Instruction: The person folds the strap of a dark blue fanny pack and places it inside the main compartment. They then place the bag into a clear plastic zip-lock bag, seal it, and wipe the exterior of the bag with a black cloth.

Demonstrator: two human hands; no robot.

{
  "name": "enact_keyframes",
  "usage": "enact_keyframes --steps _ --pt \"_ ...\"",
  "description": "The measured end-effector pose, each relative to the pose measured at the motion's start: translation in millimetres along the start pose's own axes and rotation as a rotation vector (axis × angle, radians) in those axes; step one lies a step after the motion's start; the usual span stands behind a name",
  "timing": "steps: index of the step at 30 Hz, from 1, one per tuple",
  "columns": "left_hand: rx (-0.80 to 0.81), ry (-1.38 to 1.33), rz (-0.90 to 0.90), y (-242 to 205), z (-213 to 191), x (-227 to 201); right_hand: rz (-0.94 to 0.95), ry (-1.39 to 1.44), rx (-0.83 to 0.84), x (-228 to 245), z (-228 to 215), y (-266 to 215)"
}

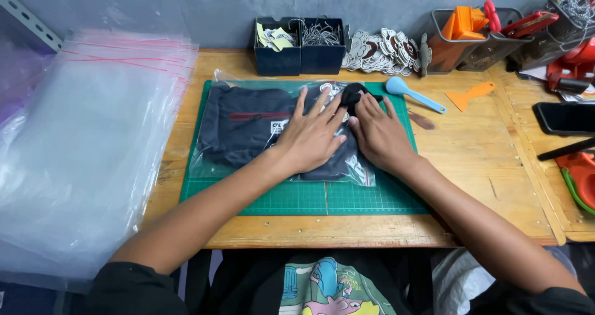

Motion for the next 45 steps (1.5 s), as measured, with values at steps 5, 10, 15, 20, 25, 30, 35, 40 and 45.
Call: enact_keyframes --steps 5,10,15,20,25,30,35,40,45 --pt "-0.02 0.012 0.011 -4 13 1 -0.007 0.075 0.099 -77 41 32" --pt "-0.032 0.033 -0.016 -4 7 0 -0.041 0.152 0.098 -72 25 35" --pt "0.006 0.034 -0.023 -4 13 2 -0.017 0.144 0.227 -38 -3 8" --pt "0.021 0.037 -0.018 -4 11 1 0.01 0.137 0.215 -55 18 42" --pt "0.026 0.043 -0.03 -3 6 -1 0.012 0.107 0.181 -70 34 49" --pt "0.014 0.045 -0.03 -4 3 -1 -0.093 0.009 0.164 -48 13 -14" --pt "0.025 0.032 -0.008 -8 1 0 -0.085 0.048 0.226 22 -60 -48" --pt "0.054 0.006 -0.004 -5 -5 -2 -0.039 0.066 0.277 -6 -24 -27" --pt "0.052 0.004 -0.018 -6 -5 -2 0.027 0.168 0.272 -61 13 50"
Point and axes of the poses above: each hand's wrist, its own y-axis towards the middle knuckle, its own z-axis out of the palm, x = y × z, the point moved 2 cm from there along y, towards the middle knuckle, and after that the axes turned 11 degrees about -x, right-handed, at the moved point
